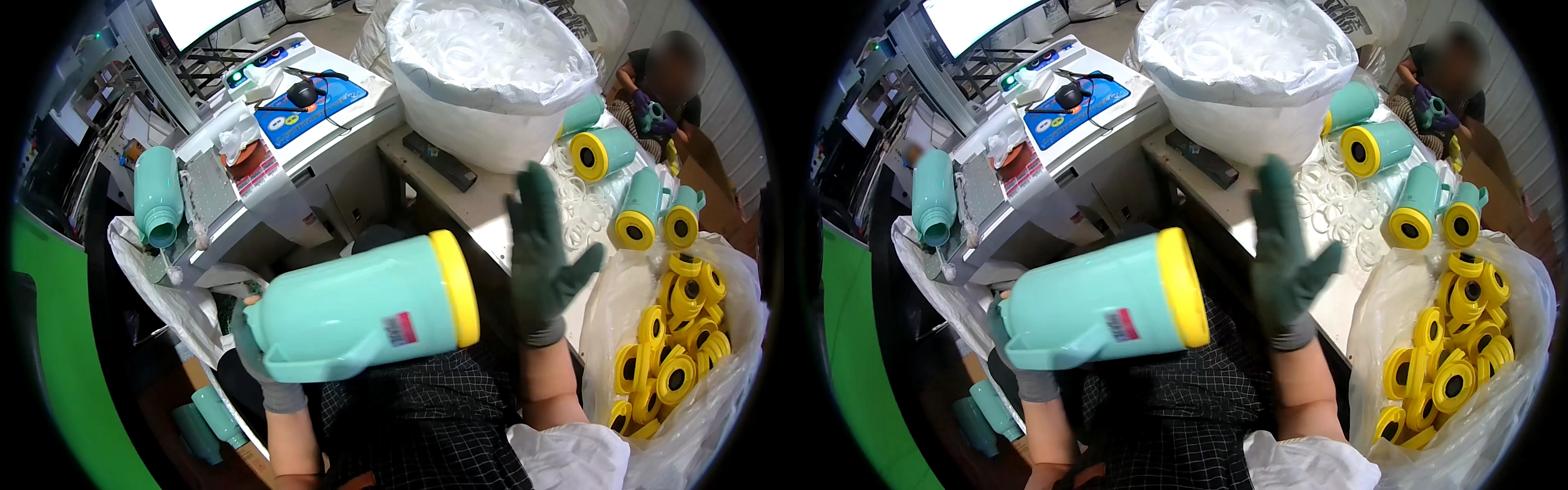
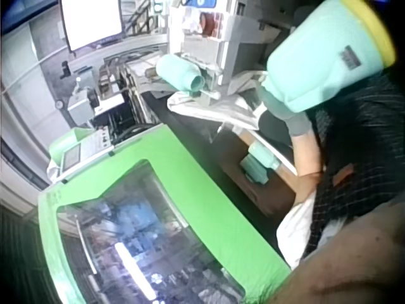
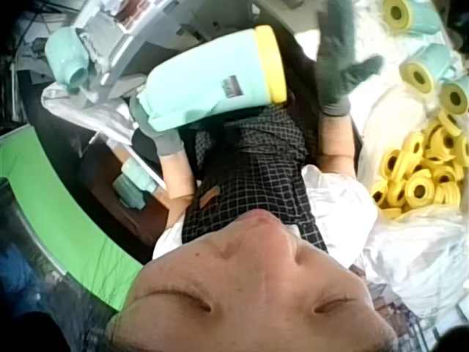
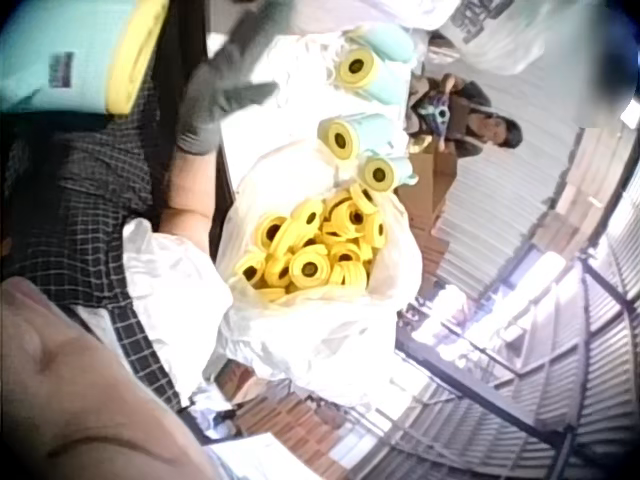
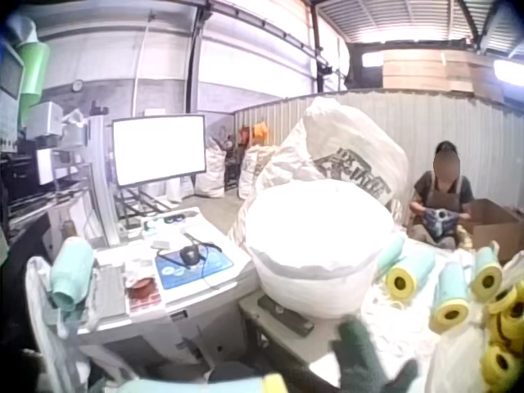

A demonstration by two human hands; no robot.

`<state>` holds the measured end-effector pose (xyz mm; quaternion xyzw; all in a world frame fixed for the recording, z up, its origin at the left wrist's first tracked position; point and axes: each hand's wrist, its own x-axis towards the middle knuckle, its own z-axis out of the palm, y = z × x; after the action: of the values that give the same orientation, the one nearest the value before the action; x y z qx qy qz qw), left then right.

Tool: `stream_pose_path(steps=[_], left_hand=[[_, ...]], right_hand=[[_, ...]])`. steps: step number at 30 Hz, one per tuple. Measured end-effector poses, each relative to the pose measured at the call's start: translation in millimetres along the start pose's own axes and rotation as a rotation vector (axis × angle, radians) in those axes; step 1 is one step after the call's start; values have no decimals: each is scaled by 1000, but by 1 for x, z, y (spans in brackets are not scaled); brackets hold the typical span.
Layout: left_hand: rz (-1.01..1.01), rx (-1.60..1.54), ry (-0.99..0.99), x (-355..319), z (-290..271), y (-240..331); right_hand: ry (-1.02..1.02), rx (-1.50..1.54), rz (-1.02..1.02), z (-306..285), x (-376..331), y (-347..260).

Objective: The person assembles teal kettles by inserting a white plastic ring into the opening, applying a label to the body, and screwing on a yellow lid. The person handles the kettles one at a time, placing the finished units on a nearby table.

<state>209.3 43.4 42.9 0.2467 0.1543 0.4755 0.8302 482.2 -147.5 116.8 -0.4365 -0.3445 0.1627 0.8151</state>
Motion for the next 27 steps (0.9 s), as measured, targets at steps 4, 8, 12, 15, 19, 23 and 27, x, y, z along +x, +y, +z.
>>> stream_pose_path(steps=[4,8,12,15,19,23,27], left_hand=[[-73,-203,-58,9,-19,-15],[292,652,-144,8,3,-36],[283,710,-206,-18,85,-52],[311,768,-176,-27,106,-72],[320,839,-494,-20,106,-79],[140,938,-377,-17,69,-71],[20,945,-110,-23,38,-71]], right_hand=[[-109,-122,80,-6,-40,22],[145,-81,180,-24,-68,31],[426,-289,305,-47,-89,54],[597,635,604,-101,-74,69],[718,515,82,-219,-4,33],[933,799,-253,-353,94,-30],[1272,702,-222,-421,129,-39]])
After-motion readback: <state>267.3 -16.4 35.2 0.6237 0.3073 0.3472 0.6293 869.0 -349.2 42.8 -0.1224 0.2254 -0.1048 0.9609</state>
